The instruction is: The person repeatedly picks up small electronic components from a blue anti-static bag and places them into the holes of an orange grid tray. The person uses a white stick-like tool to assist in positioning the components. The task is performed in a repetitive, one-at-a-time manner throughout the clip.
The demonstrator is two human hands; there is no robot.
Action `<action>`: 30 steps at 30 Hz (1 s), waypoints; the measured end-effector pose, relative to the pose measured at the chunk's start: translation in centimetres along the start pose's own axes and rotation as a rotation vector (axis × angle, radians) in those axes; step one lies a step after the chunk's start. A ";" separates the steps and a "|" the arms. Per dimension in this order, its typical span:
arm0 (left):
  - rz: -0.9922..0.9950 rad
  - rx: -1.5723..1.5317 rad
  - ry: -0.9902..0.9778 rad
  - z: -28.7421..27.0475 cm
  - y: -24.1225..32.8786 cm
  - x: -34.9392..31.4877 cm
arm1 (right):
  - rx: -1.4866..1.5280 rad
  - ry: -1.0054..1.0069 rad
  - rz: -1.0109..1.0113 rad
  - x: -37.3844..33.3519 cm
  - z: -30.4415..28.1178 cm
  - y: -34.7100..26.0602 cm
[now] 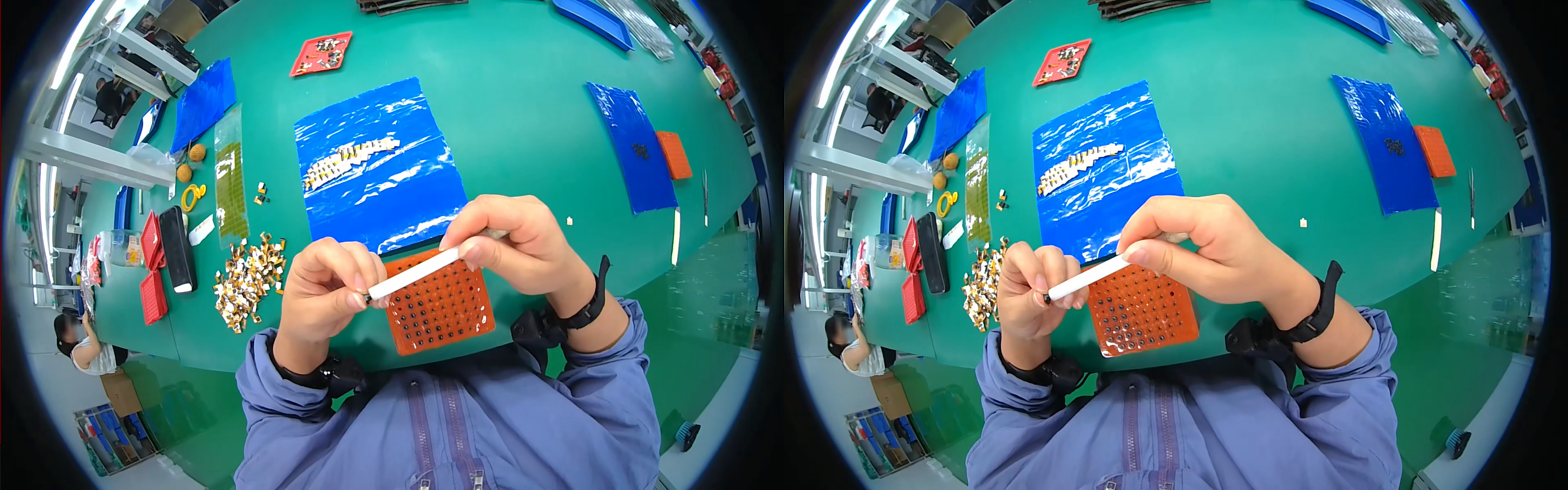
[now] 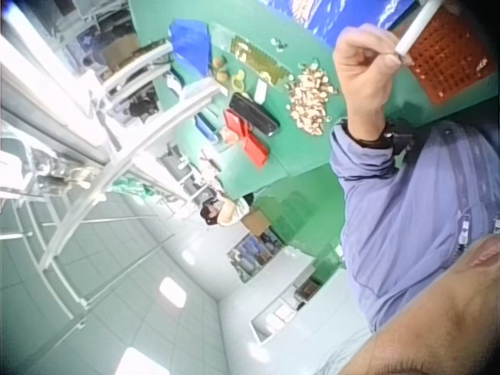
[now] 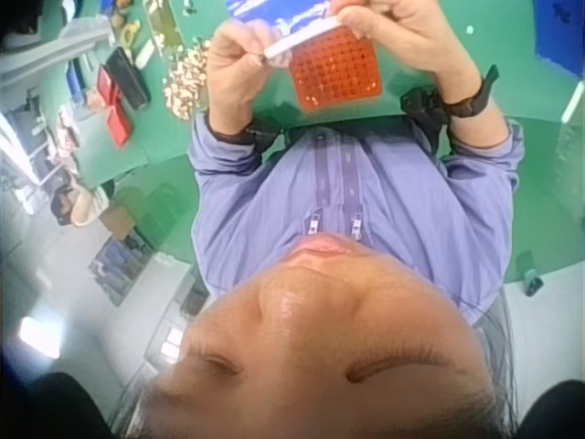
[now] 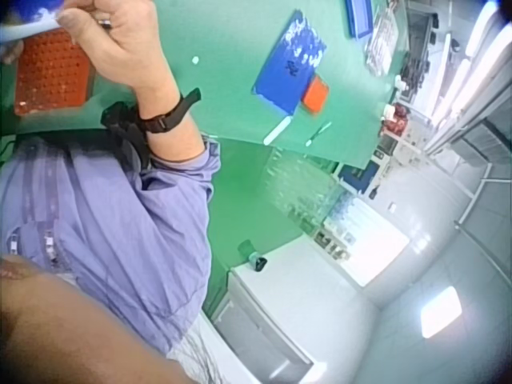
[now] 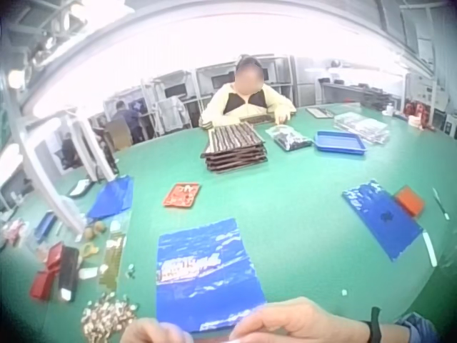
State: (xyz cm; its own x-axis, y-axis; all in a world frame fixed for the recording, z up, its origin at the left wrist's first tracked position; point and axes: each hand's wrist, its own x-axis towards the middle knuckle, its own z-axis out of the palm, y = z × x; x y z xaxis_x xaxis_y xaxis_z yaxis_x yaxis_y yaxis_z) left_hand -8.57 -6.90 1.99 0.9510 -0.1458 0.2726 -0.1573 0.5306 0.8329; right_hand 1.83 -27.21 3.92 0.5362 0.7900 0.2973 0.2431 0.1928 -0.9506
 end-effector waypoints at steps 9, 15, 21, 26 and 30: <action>-0.008 -0.025 -0.015 0.0 -0.1 0.0 | -0.006 0.022 -0.108 0.1 0.3 0.7; 0.002 -0.135 0.047 0.2 -0.2 -0.1 | -0.106 0.024 -0.164 0.3 0.0 0.6; 0.012 -0.110 0.043 0.1 -0.3 -0.2 | -0.212 0.014 -0.139 0.0 -0.1 0.2; 0.021 0.000 0.008 0.0 -0.1 -0.1 | -0.178 0.134 -0.197 0.2 0.7 0.5; 0.016 -0.042 0.019 0.1 -0.1 -0.1 | -0.245 0.021 -0.189 0.1 0.1 0.5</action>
State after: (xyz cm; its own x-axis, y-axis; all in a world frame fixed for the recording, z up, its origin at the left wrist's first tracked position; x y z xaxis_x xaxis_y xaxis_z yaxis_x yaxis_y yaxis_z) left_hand -8.68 -6.99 1.91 0.9533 -0.1215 0.2764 -0.1619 0.5670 0.8076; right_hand 1.95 -27.01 3.45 0.4789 0.7406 0.4714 0.5266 0.1873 -0.8292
